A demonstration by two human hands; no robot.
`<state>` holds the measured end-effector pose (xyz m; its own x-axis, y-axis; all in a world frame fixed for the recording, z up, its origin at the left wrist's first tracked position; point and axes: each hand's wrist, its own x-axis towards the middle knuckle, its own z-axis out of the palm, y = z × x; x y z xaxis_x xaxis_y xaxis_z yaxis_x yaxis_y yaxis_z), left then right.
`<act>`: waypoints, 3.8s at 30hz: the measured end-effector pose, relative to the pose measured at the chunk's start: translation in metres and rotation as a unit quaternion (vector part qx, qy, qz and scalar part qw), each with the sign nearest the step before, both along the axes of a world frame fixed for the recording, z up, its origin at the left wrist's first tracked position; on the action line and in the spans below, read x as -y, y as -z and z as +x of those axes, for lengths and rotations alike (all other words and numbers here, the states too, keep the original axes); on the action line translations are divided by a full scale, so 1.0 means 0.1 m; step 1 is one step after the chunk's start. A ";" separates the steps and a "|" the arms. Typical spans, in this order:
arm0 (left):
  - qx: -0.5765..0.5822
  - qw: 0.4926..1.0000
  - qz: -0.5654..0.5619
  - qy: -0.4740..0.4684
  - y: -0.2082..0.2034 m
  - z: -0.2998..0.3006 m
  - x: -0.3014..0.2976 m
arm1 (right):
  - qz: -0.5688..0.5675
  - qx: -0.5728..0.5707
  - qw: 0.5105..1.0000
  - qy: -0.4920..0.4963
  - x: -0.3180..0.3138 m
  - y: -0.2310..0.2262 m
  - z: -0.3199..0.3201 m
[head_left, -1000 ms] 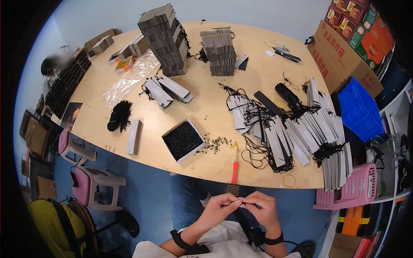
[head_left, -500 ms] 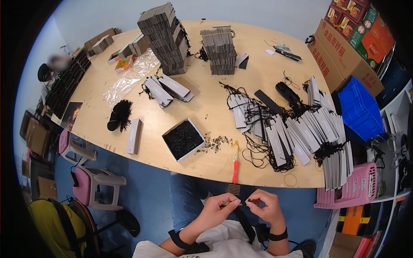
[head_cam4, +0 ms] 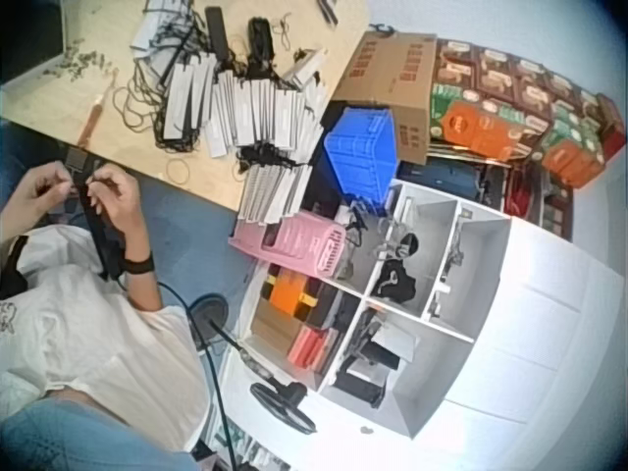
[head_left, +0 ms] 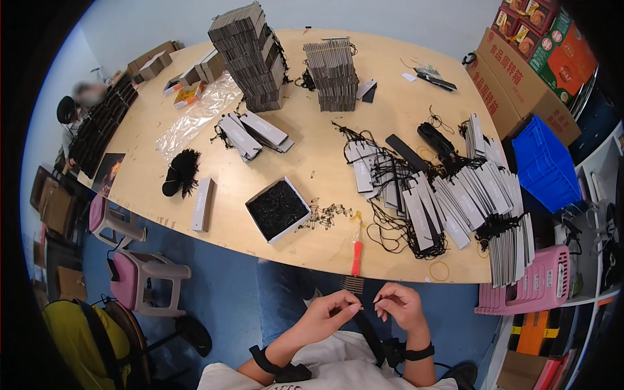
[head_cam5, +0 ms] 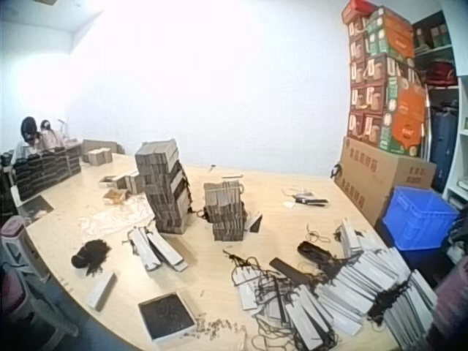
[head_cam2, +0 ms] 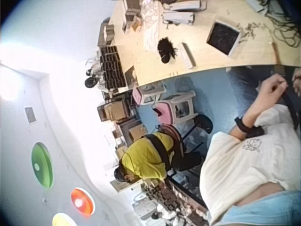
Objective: Assembling cardboard tags by threading strings through holes.
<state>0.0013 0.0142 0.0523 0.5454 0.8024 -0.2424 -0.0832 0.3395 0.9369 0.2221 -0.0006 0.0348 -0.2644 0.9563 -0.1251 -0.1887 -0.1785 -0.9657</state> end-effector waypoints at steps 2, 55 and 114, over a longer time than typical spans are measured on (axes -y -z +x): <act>-0.023 0.999 0.039 -0.018 0.05 -0.01 0.00 | 0.019 -0.014 0.998 0.065 0.02 -0.01 0.03; -0.341 0.837 0.414 -0.107 0.20 0.03 0.06 | -0.052 0.176 0.966 0.180 0.42 0.98 0.33; -0.053 0.927 0.262 -0.263 -0.12 -0.25 -0.13 | 0.062 0.200 0.963 -0.168 0.28 0.18 -0.27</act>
